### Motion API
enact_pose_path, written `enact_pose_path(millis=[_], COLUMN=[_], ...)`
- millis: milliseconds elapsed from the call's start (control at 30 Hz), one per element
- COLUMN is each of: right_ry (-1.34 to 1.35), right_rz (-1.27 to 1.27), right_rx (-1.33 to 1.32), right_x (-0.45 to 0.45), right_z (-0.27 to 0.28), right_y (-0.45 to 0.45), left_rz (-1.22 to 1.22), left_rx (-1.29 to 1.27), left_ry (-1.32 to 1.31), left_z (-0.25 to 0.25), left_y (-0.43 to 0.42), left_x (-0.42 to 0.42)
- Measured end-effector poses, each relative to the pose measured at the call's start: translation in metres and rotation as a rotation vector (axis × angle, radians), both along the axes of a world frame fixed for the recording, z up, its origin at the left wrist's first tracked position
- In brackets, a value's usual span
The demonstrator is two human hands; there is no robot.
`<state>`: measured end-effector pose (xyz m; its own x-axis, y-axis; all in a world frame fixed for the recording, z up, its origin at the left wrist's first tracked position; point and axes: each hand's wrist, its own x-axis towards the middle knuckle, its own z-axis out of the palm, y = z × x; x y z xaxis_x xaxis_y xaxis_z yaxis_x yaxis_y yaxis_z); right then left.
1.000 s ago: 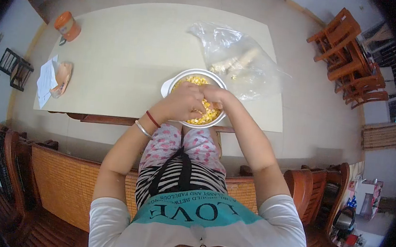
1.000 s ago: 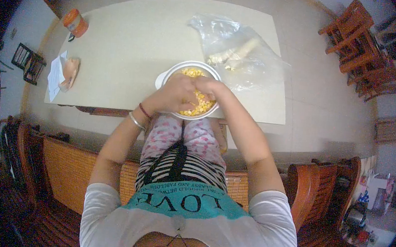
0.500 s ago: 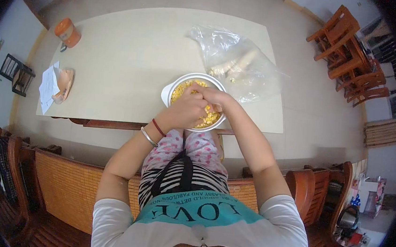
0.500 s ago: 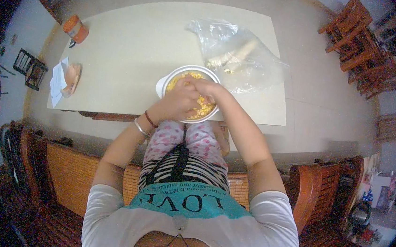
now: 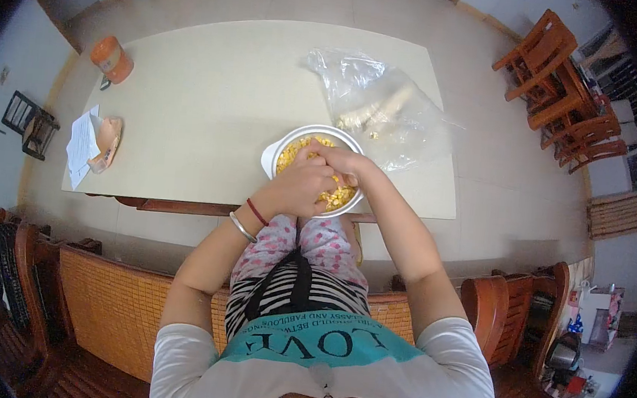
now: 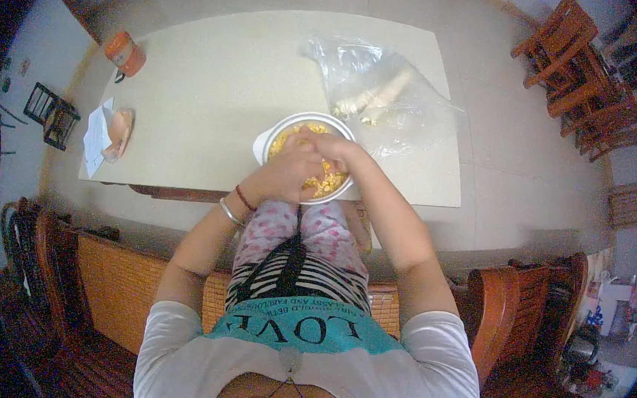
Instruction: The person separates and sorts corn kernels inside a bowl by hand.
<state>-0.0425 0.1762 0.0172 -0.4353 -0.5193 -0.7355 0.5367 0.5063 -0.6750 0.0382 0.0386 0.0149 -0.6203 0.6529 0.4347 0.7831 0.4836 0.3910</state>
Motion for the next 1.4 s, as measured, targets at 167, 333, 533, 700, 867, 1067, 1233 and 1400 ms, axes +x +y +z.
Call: enact_pose_path(millis=[167, 333, 533, 700, 867, 1067, 1233, 1400], right_ry=[0.04, 0.091, 0.117, 0.086, 0.075, 0.037, 0.102, -0.035], right_rz=[-0.034, -0.015, 0.012, -0.129, -0.111, -0.043, -0.014, -0.198], right_rx=[0.019, 0.031, 0.048, 0.013, 0.069, 0.053, -0.1, -0.183], right_x=[0.003, -0.002, -0.013, -0.005, 0.002, -0.002, -0.015, -0.006], right_z=[0.0, -0.016, -0.036, -0.027, 0.003, -0.004, -0.041, -0.018], right_y=[-0.001, 0.0, 0.003, 0.001, -0.001, 0.002, 0.005, 0.001], left_rz=[0.022, 0.046, 0.045, 0.047, -0.002, -0.02, 0.168, 0.508], left_rx=[-0.065, -0.166, -0.206, -0.09, -0.179, -0.152, 0.126, 0.366], left_ry=[0.038, 0.085, 0.1, 0.175, 0.064, 0.04, -0.124, -0.253], left_z=[-0.007, -0.009, -0.005, 0.004, 0.001, 0.005, -0.001, 0.004], left_y=[0.002, 0.005, 0.007, 0.012, 0.009, 0.009, -0.002, -0.021], left_x=[-0.002, 0.0, 0.002, 0.005, 0.002, 0.001, -0.005, -0.012])
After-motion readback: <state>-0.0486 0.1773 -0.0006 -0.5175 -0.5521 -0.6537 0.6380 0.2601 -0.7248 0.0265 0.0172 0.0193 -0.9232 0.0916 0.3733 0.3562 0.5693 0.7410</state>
